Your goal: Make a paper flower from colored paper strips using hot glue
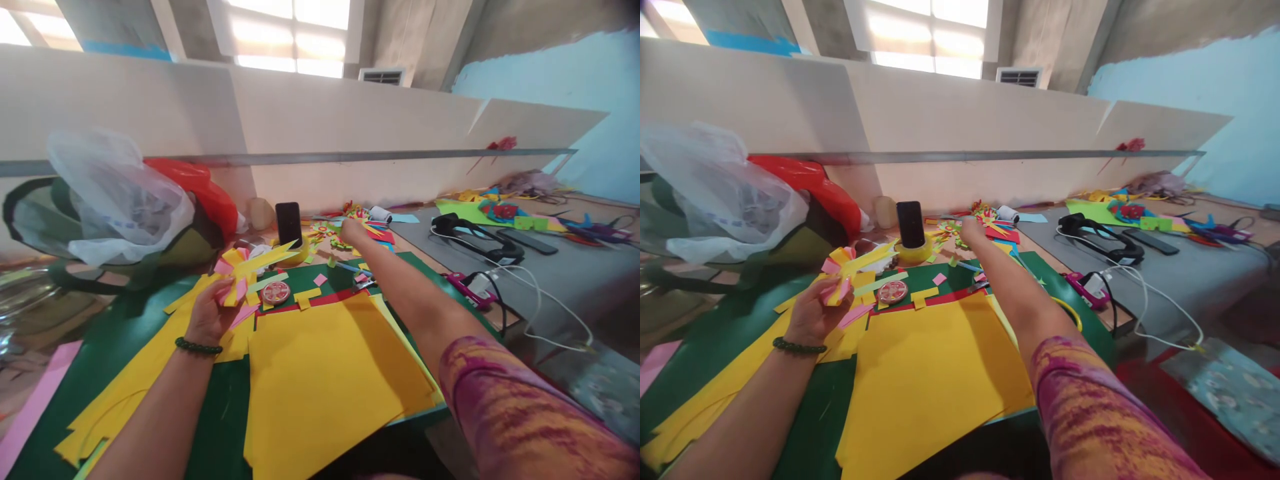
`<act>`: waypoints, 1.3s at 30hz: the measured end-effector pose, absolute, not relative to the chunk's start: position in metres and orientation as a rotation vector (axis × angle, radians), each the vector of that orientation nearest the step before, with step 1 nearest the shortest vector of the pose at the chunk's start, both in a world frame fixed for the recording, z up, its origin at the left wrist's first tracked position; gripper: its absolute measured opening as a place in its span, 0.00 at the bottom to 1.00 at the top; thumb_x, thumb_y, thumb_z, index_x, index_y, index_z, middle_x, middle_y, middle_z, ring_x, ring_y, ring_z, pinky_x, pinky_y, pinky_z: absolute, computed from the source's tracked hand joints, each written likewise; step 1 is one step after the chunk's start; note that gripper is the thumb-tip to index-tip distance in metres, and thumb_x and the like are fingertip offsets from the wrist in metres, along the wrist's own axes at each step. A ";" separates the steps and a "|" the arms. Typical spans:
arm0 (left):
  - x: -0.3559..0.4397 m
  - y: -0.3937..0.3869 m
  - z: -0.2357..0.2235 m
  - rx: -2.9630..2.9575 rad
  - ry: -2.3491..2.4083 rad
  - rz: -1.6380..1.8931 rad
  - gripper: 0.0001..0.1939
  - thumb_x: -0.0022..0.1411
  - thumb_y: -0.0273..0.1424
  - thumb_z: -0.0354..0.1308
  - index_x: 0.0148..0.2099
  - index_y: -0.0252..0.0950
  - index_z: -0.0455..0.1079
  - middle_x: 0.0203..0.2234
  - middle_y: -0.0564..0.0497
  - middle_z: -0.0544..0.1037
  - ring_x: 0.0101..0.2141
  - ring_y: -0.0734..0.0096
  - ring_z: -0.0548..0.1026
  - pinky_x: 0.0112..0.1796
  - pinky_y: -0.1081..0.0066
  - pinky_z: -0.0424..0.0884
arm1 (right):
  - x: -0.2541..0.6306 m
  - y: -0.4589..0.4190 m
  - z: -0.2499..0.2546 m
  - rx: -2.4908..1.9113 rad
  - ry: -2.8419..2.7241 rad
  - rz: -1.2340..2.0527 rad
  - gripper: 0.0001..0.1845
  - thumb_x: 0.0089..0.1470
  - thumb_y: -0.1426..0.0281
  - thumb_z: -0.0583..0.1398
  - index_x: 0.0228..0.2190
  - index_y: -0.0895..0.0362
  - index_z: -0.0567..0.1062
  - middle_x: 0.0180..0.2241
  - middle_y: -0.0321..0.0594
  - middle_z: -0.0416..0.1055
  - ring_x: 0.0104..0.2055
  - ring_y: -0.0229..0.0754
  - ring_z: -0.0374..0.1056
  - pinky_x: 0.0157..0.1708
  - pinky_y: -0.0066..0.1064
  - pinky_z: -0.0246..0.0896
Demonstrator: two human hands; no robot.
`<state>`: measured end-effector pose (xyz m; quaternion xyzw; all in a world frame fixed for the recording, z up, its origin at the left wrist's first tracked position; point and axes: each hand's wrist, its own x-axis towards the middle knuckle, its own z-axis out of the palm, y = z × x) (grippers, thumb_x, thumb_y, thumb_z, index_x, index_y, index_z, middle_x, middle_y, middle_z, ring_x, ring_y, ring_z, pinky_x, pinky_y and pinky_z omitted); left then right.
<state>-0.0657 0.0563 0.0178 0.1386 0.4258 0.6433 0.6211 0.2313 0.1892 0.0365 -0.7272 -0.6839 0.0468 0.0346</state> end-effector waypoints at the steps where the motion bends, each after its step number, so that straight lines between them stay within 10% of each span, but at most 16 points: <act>1: -0.066 0.056 0.018 0.318 0.977 1.482 0.08 0.50 0.15 0.54 0.26 0.32 0.68 0.17 0.52 0.75 0.17 0.78 0.72 0.17 0.82 0.71 | 0.239 0.193 0.047 -2.234 -2.036 0.108 0.18 0.60 0.73 0.57 0.49 0.71 0.72 0.49 0.66 0.72 0.51 0.49 0.70 0.44 0.29 0.60; 15: -0.070 0.058 0.017 0.506 0.964 1.513 0.07 0.43 0.18 0.58 0.26 0.34 0.68 0.19 0.54 0.75 0.18 0.76 0.73 0.19 0.80 0.71 | 0.222 0.144 0.033 -1.884 -2.189 0.633 0.08 0.43 0.78 0.65 0.17 0.60 0.74 0.19 0.40 0.72 0.27 0.41 0.69 0.30 0.29 0.63; 21: -0.064 0.053 0.011 0.893 1.002 1.412 0.09 0.35 0.22 0.65 0.24 0.34 0.71 0.18 0.56 0.75 0.19 0.77 0.71 0.21 0.79 0.67 | 0.191 0.128 0.050 -1.589 -2.113 0.781 0.13 0.60 0.66 0.57 0.34 0.60 0.78 0.35 0.43 0.79 0.37 0.39 0.72 0.36 0.26 0.64; 25: -0.059 0.047 0.012 1.118 0.943 1.236 0.11 0.35 0.26 0.67 0.27 0.34 0.75 0.22 0.52 0.77 0.24 0.70 0.74 0.28 0.73 0.70 | 0.160 0.100 0.059 -1.175 -2.027 1.290 0.18 0.52 0.62 0.65 0.42 0.59 0.77 0.35 0.41 0.78 0.36 0.37 0.72 0.33 0.25 0.64; 39: -0.058 0.052 0.001 1.110 0.883 1.130 0.16 0.43 0.35 0.70 0.36 0.35 0.77 0.29 0.49 0.80 0.34 0.63 0.79 0.35 0.70 0.73 | 0.131 0.079 0.025 -1.102 -1.509 1.483 0.13 0.36 0.77 0.66 0.30 0.59 0.75 0.24 0.30 0.73 0.28 0.34 0.69 0.31 0.25 0.64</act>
